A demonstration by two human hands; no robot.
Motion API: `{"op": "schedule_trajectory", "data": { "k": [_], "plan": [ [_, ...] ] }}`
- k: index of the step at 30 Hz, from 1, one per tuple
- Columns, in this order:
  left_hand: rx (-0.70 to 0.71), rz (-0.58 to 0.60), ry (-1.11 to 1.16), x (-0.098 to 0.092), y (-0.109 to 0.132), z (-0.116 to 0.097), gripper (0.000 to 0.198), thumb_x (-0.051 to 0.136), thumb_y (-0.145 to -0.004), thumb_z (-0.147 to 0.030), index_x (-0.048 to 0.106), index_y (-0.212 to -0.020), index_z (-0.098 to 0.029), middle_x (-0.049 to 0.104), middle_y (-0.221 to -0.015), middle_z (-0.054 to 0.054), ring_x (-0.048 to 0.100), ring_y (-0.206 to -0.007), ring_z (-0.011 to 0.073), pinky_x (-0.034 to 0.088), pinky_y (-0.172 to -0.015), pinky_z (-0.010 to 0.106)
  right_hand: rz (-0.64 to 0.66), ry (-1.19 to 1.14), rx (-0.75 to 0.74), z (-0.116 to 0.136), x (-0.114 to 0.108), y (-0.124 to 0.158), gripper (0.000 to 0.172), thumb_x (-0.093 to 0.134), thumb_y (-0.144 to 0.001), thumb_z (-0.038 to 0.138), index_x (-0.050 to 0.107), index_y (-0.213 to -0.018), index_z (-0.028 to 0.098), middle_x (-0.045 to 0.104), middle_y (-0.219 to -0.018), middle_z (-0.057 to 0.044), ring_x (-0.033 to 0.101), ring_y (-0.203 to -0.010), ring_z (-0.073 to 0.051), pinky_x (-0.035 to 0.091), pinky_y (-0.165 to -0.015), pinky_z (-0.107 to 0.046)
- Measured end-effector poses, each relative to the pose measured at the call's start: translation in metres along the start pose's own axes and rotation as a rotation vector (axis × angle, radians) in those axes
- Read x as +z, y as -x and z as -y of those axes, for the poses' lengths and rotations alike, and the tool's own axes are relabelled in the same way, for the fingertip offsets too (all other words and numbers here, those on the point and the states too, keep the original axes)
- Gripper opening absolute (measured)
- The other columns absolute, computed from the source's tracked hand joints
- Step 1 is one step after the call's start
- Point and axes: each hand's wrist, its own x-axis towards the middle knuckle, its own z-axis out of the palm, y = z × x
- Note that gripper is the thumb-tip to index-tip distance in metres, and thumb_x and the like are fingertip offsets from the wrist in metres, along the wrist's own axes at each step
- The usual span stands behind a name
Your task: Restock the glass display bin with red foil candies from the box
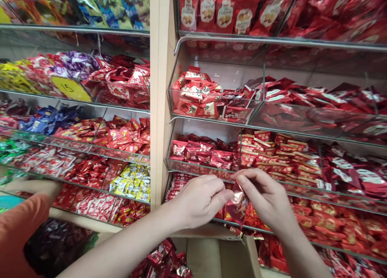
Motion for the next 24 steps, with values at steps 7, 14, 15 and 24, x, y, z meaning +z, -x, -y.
{"op": "schedule_trajectory", "data": {
  "k": [7,14,15,24],
  "plan": [
    [0.015,0.043,0.064,0.017,0.024,0.004,0.034,0.028,-0.088,-0.036,0.045,-0.063,-0.02,0.047,-0.059,-0.002,0.044,-0.056,0.0099,0.035,-0.053,0.022,-0.061,-0.07,0.034,-0.001,0.023,0.032,0.01,0.05,-0.079,0.028,0.058,-0.076,0.023,0.064,-0.077,-0.002,0.058,-0.07,-0.014,0.047,-0.063,-0.025],
    [0.119,-0.23,-0.063,0.037,0.027,0.012,0.028,0.032,-0.087,-0.026,0.042,-0.061,-0.019,0.048,-0.057,0.0,0.041,-0.055,0.0113,0.035,-0.053,0.024,-0.36,-0.557,0.322,-0.015,0.053,0.043,0.014,0.053,-0.077,0.033,0.056,-0.073,0.02,0.062,-0.072,-0.003,0.055,-0.064,-0.013,0.047,-0.06,-0.026],
    [0.121,-0.228,-0.073,0.038,0.028,0.012,0.028,0.033,-0.086,-0.025,0.043,-0.061,-0.02,0.048,-0.057,0.0,0.042,-0.056,0.0114,0.035,-0.053,0.024,-0.352,-0.583,0.336,-0.018,0.055,0.045,0.014,0.054,-0.076,0.033,0.056,-0.073,0.02,0.062,-0.071,-0.003,0.055,-0.063,-0.013,0.048,-0.06,-0.026],
    [0.102,-0.132,-0.186,0.025,0.028,0.026,0.029,0.033,-0.086,-0.027,0.051,-0.065,-0.019,0.055,-0.061,0.001,0.045,-0.059,0.0125,0.038,-0.058,0.026,-0.005,-0.298,0.273,-0.019,0.015,0.023,0.018,0.059,-0.071,0.036,0.06,-0.08,0.02,0.066,-0.071,-0.004,0.061,-0.063,-0.016,0.052,-0.057,-0.027]
  ]
}}
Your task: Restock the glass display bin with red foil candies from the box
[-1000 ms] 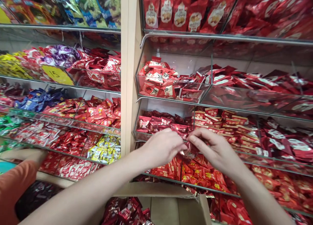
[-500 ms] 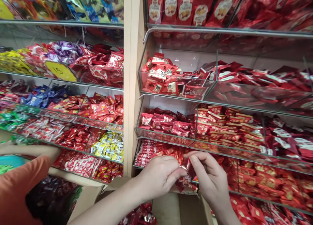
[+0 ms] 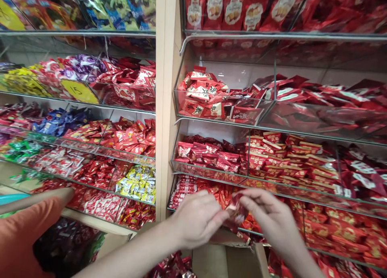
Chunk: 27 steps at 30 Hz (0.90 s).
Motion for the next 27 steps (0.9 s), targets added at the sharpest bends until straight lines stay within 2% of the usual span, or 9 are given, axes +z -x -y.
{"op": "schedule_trajectory", "data": {
  "k": [2,4,5,7,10,16,20,27],
  "plan": [
    [0.029,-0.067,-0.076,-0.016,-0.022,0.016,0.025,0.035,-0.085,-0.027,0.056,-0.076,-0.017,0.06,-0.072,0.003,0.048,-0.07,0.0143,0.039,-0.068,0.029,-0.125,0.194,-0.145,0.015,-0.015,-0.026,0.016,0.056,-0.074,0.034,0.06,-0.081,0.021,0.066,-0.075,-0.004,0.061,-0.067,-0.016,0.051,-0.062,-0.028],
    [0.023,-0.112,-0.188,-0.031,-0.048,0.036,0.024,0.039,-0.084,-0.028,0.055,-0.097,-0.016,0.061,-0.094,0.007,0.048,-0.088,0.0185,0.038,-0.078,0.034,-0.192,0.427,-0.318,0.028,-0.024,-0.056,0.013,0.052,-0.077,0.03,0.059,-0.083,0.022,0.066,-0.081,-0.004,0.061,-0.073,-0.016,0.048,-0.07,-0.03],
    [0.0,-0.085,-0.251,-0.036,-0.06,0.045,0.026,0.043,-0.082,-0.03,0.054,-0.101,-0.018,0.06,-0.1,0.007,0.047,-0.093,0.0209,0.037,-0.079,0.036,-0.171,0.543,-0.389,0.031,-0.026,-0.07,0.013,0.05,-0.078,0.028,0.059,-0.083,0.022,0.066,-0.082,-0.004,0.061,-0.076,-0.017,0.047,-0.072,-0.03],
    [-0.048,0.02,-0.337,-0.04,-0.081,0.061,0.024,0.047,-0.079,-0.034,0.058,-0.095,-0.021,0.062,-0.098,0.006,0.047,-0.094,0.0239,0.036,-0.075,0.038,-0.029,0.739,-0.467,0.034,-0.024,-0.093,0.014,0.046,-0.08,0.025,0.059,-0.084,0.021,0.066,-0.083,-0.004,0.06,-0.078,-0.017,0.044,-0.073,-0.03],
    [-0.078,0.144,-0.355,-0.036,-0.101,0.072,0.018,0.049,-0.077,-0.034,0.062,-0.076,-0.022,0.066,-0.085,0.003,0.05,-0.089,0.0239,0.035,-0.072,0.037,0.213,0.955,-0.44,0.031,-0.013,-0.113,0.018,0.041,-0.082,0.024,0.057,-0.088,0.02,0.067,-0.082,-0.005,0.06,-0.075,-0.018,0.042,-0.067,-0.028],
    [-0.073,0.291,-0.211,-0.027,-0.124,0.072,0.019,0.046,-0.075,-0.025,0.064,-0.082,-0.024,0.069,-0.081,0.001,0.059,-0.077,0.0176,0.037,-0.066,0.029,0.528,1.261,-0.354,0.037,0.002,-0.121,0.017,0.041,-0.078,0.02,0.058,-0.082,0.019,0.067,-0.08,-0.008,0.061,-0.072,-0.02,0.033,-0.055,-0.026],
    [-0.026,0.374,-0.137,-0.032,-0.131,0.075,0.018,0.051,-0.073,-0.026,0.065,-0.084,-0.022,0.07,-0.078,-0.001,0.06,-0.068,0.012,0.039,-0.06,0.021,0.556,1.363,-0.337,0.042,0.005,-0.119,0.015,0.044,-0.076,0.018,0.058,-0.079,0.019,0.068,-0.079,-0.008,0.062,-0.076,-0.023,0.03,-0.06,-0.029],
    [-0.018,0.445,-0.19,-0.043,-0.136,0.08,0.022,0.06,-0.069,-0.035,0.068,-0.083,-0.02,0.07,-0.074,0.002,0.059,-0.064,0.0127,0.038,-0.058,0.02,0.584,1.378,-0.351,0.028,0.003,-0.115,0.014,0.044,-0.073,0.012,0.057,-0.071,0.017,0.067,-0.066,-0.005,0.062,-0.069,-0.019,0.028,-0.08,-0.037]
  ]
}}
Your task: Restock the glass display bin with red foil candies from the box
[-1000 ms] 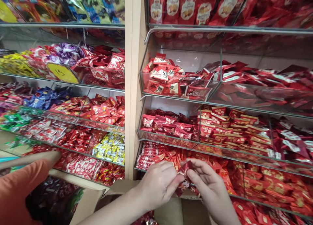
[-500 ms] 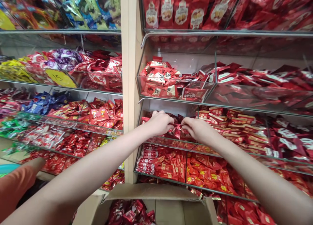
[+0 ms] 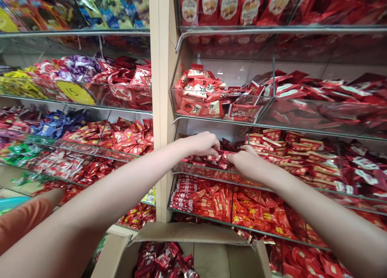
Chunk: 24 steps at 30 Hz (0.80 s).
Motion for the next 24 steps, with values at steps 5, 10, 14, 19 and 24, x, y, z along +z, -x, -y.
{"op": "schedule_trajectory", "data": {
  "k": [5,10,14,19,24],
  "plan": [
    [0.017,0.025,-0.036,0.001,0.001,0.002,0.022,0.06,-0.07,-0.035,0.067,-0.082,-0.019,0.068,-0.071,0.002,0.055,-0.059,0.0118,0.035,-0.053,0.021,0.011,-0.018,-0.011,-0.001,-0.006,0.002,0.01,0.049,-0.072,0.019,0.058,-0.077,0.018,0.068,-0.071,-0.006,0.062,-0.074,-0.021,0.032,-0.078,-0.034],
    [-0.04,0.031,-0.011,-0.008,0.014,0.008,0.039,0.06,-0.065,-0.045,0.062,-0.095,-0.019,0.067,-0.087,0.004,0.057,-0.071,0.0147,0.037,-0.057,0.022,-0.06,-0.019,0.023,0.002,-0.01,0.002,0.018,0.046,-0.078,0.029,0.057,-0.085,0.018,0.068,-0.081,-0.01,0.062,-0.077,-0.024,0.036,-0.065,-0.031],
    [-0.192,0.098,-0.027,-0.018,0.025,0.017,0.041,0.063,-0.062,-0.043,0.063,-0.095,-0.02,0.068,-0.083,0.004,0.057,-0.068,0.0159,0.037,-0.057,0.024,-0.171,-0.08,0.039,0.007,-0.006,-0.008,0.03,0.043,-0.08,0.039,0.055,-0.096,0.017,0.067,-0.089,-0.011,0.062,-0.081,-0.024,0.037,-0.064,-0.029],
    [-0.194,0.01,0.061,-0.01,0.024,0.02,0.026,0.065,-0.059,-0.023,0.066,-0.085,-0.019,0.069,-0.078,0.003,0.057,-0.067,0.0148,0.038,-0.058,0.023,-0.181,-0.141,0.029,0.009,-0.003,-0.024,0.022,0.042,-0.08,0.033,0.059,-0.085,0.02,0.067,-0.089,-0.008,0.061,-0.081,-0.022,0.037,-0.062,-0.027],
    [-0.131,-0.054,0.182,0.001,0.023,0.018,0.019,0.056,-0.069,-0.022,0.064,-0.086,-0.017,0.067,-0.072,0.0,0.057,-0.06,0.0105,0.039,-0.056,0.02,-0.136,-0.158,0.138,0.0,-0.009,-0.026,0.02,0.045,-0.078,0.033,0.06,-0.084,0.022,0.068,-0.084,-0.006,0.06,-0.078,-0.022,0.035,-0.061,-0.028]
  ]
}}
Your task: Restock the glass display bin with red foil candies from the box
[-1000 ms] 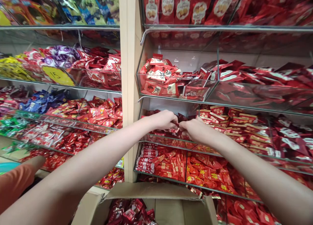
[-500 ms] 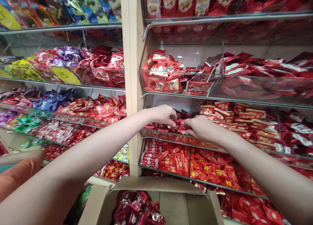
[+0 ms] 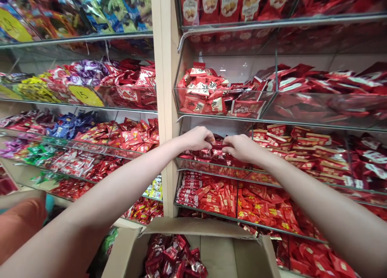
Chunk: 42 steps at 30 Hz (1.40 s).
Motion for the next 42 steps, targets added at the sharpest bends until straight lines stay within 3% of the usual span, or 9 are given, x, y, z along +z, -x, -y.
{"op": "schedule_trajectory", "data": {
  "k": [8,14,19,21,25,28,34,39,42],
  "plan": [
    [0.062,-0.036,0.099,0.004,0.002,0.002,0.023,0.058,-0.068,-0.017,0.058,-0.09,-0.015,0.065,-0.077,0.001,0.057,-0.066,0.01,0.041,-0.059,0.02,0.046,-0.027,-0.058,0.003,-0.003,0.005,0.017,0.045,-0.077,0.031,0.06,-0.079,0.022,0.066,-0.078,-0.005,0.058,-0.072,-0.018,0.034,-0.059,-0.026],
    [0.088,-0.016,-0.02,0.003,0.003,-0.003,0.022,0.056,-0.07,-0.019,0.057,-0.092,-0.016,0.065,-0.08,0.002,0.056,-0.068,0.0105,0.041,-0.06,0.021,0.05,-0.063,-0.055,-0.001,-0.002,0.008,0.016,0.045,-0.076,0.03,0.059,-0.075,0.021,0.065,-0.073,-0.004,0.056,-0.066,-0.016,0.033,-0.055,-0.024],
    [0.108,0.029,-0.094,0.0,0.003,-0.012,0.031,0.056,-0.07,-0.019,0.056,-0.102,-0.018,0.065,-0.093,0.003,0.058,-0.08,0.0139,0.042,-0.069,0.024,0.038,-0.075,-0.069,0.0,-0.004,0.013,0.017,0.047,-0.076,0.03,0.061,-0.08,0.02,0.066,-0.077,-0.005,0.057,-0.069,-0.017,0.035,-0.059,-0.025],
    [0.134,-0.02,-0.12,-0.001,0.011,-0.016,0.033,0.054,-0.073,-0.02,0.054,-0.106,-0.018,0.064,-0.099,0.004,0.057,-0.087,0.0153,0.042,-0.075,0.026,-0.031,-0.094,-0.098,0.001,-0.005,0.021,0.022,0.047,-0.078,0.03,0.06,-0.09,0.018,0.066,-0.087,-0.006,0.057,-0.077,-0.019,0.038,-0.067,-0.027],
    [0.196,-0.239,-0.209,0.003,0.036,-0.022,0.03,0.047,-0.08,-0.026,0.051,-0.109,-0.02,0.06,-0.107,0.005,0.051,-0.099,0.0179,0.037,-0.086,0.032,-0.284,-0.096,-0.179,0.005,-0.002,0.044,0.025,0.044,-0.081,0.029,0.058,-0.097,0.015,0.063,-0.096,-0.009,0.052,-0.09,-0.022,0.036,-0.082,-0.033],
    [0.205,-0.269,-0.253,0.012,0.043,-0.023,0.032,0.048,-0.08,-0.03,0.051,-0.11,-0.021,0.058,-0.11,0.006,0.049,-0.102,0.0198,0.036,-0.087,0.034,-0.288,-0.111,-0.197,0.008,0.007,0.05,0.026,0.045,-0.081,0.03,0.056,-0.099,0.015,0.063,-0.097,-0.01,0.051,-0.091,-0.023,0.036,-0.083,-0.034],
    [0.143,-0.152,-0.299,0.025,0.016,-0.016,0.026,0.05,-0.079,-0.03,0.057,-0.102,-0.022,0.065,-0.096,0.006,0.054,-0.094,0.0216,0.037,-0.079,0.035,-0.159,-0.046,-0.024,0.008,0.017,0.033,0.024,0.038,-0.082,0.027,0.056,-0.096,0.017,0.066,-0.086,-0.009,0.058,-0.078,-0.021,0.038,-0.07,-0.03],
    [0.104,-0.083,-0.196,0.018,0.005,-0.011,0.032,0.057,-0.073,-0.024,0.056,-0.105,-0.018,0.065,-0.1,0.007,0.058,-0.091,0.0187,0.039,-0.076,0.028,-0.215,-0.077,0.094,0.005,0.015,0.027,0.018,0.04,-0.079,0.025,0.055,-0.088,0.02,0.067,-0.081,-0.005,0.06,-0.072,-0.021,0.036,-0.063,-0.028],
    [0.139,-0.049,-0.184,0.01,0.003,-0.009,0.029,0.059,-0.071,-0.023,0.059,-0.099,-0.016,0.067,-0.092,0.005,0.059,-0.08,0.0154,0.039,-0.068,0.024,-0.21,-0.128,0.112,0.006,0.016,0.022,0.016,0.041,-0.078,0.025,0.055,-0.085,0.02,0.067,-0.079,-0.005,0.06,-0.072,-0.02,0.037,-0.062,-0.028]
  ]
}}
